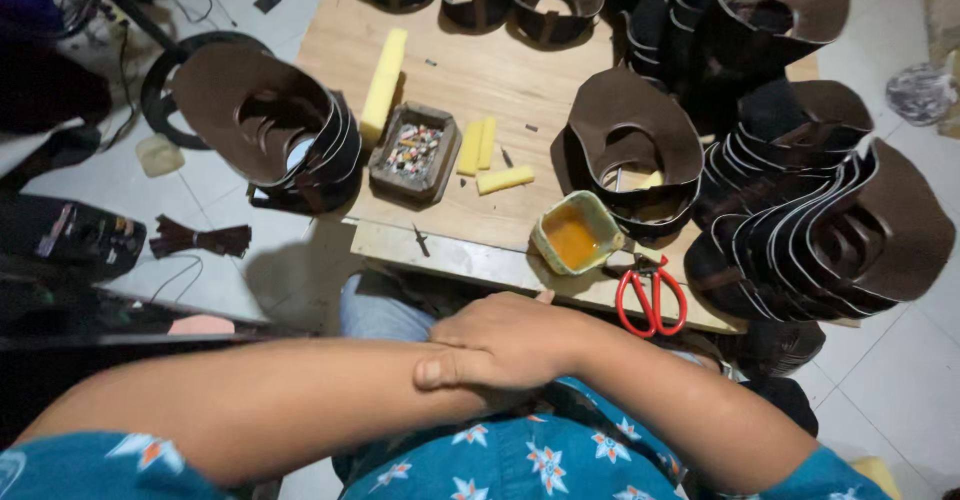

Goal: The person holds a curved shoe upper component in one hand and uses a brush to apply adhesive from a small container onto its edges, working around the piece. They then set the treated piece with a stack of similar components and pick up the next piece to repeat the gluing.

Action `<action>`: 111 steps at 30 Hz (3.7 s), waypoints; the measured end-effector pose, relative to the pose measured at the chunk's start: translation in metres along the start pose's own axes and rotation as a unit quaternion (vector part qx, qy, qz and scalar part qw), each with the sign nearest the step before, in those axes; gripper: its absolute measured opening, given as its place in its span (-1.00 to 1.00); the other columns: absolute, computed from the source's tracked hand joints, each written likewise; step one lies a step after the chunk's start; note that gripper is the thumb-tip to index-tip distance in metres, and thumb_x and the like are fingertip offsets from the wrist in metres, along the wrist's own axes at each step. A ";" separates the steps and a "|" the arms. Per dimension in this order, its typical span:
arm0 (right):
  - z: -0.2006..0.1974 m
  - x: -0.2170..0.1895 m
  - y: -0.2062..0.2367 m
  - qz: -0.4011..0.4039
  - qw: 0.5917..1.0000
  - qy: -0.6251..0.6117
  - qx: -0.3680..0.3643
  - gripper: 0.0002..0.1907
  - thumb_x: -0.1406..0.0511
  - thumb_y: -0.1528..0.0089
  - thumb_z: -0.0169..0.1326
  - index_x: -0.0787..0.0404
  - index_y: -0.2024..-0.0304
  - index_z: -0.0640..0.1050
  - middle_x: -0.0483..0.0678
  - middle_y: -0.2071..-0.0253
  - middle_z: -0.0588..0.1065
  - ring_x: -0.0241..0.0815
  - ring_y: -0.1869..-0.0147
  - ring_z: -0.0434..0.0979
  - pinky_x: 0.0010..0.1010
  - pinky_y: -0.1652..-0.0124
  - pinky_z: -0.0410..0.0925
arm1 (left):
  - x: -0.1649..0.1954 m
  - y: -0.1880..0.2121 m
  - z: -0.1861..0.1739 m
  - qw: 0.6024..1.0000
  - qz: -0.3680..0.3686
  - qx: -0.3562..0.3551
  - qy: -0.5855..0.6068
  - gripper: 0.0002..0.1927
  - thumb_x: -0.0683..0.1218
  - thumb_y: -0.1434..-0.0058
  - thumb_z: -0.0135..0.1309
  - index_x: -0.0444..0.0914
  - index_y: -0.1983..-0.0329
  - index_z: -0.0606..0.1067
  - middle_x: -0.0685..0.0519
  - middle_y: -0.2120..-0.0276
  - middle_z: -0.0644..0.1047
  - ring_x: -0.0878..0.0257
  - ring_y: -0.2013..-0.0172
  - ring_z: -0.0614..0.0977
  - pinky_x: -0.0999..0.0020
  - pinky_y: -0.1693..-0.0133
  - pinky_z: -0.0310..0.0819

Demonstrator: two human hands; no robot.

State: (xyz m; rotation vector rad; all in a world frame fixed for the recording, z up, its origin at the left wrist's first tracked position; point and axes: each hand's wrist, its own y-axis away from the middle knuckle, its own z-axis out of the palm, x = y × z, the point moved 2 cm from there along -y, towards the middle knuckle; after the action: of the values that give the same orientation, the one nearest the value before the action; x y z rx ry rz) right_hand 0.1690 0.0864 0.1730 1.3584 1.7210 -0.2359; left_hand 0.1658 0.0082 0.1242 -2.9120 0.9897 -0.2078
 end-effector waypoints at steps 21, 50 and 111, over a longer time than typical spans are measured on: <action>-0.061 0.185 0.094 0.189 0.789 0.200 0.549 -0.71 0.34 -0.19 0.21 0.17 0.02 0.57 0.03 0.02 0.53 0.07 -0.02 0.58 -0.20 0.02 0.43 | -0.063 0.097 0.067 0.516 -0.464 0.376 0.614 -0.52 -0.04 -0.42 -0.03 -0.44 -0.29 0.41 -0.13 0.03 0.61 0.26 0.13 0.64 0.38 0.09 0.56; 0.052 0.226 0.072 0.055 0.416 -0.726 0.545 -0.67 -0.02 -0.39 0.04 0.06 0.24 0.48 -0.17 0.43 0.45 -0.28 0.41 0.39 -0.46 0.42 0.28 | -0.061 0.087 0.073 0.465 -0.383 0.206 0.771 -0.48 -0.10 -0.24 0.12 -0.37 -0.25 0.43 -0.06 -0.04 0.61 0.19 0.00 0.63 0.29 -0.06 0.51; 0.028 0.086 0.085 0.101 0.802 -0.144 0.571 -0.86 0.42 -0.28 0.21 0.34 0.12 0.59 0.01 0.27 0.63 -0.27 0.20 0.61 -0.46 0.14 0.46 | -0.088 0.049 0.074 0.878 -0.370 0.272 0.135 -0.82 -0.12 -0.34 0.04 -0.30 0.09 0.55 -0.14 0.35 0.55 -0.01 0.29 0.60 0.13 0.20 0.46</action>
State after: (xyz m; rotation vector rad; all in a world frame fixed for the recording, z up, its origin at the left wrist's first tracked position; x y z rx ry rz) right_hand 0.2565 0.1595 0.1248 2.1596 1.0970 -1.4532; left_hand 0.0781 0.0239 0.0363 -2.5806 -0.2261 -0.7902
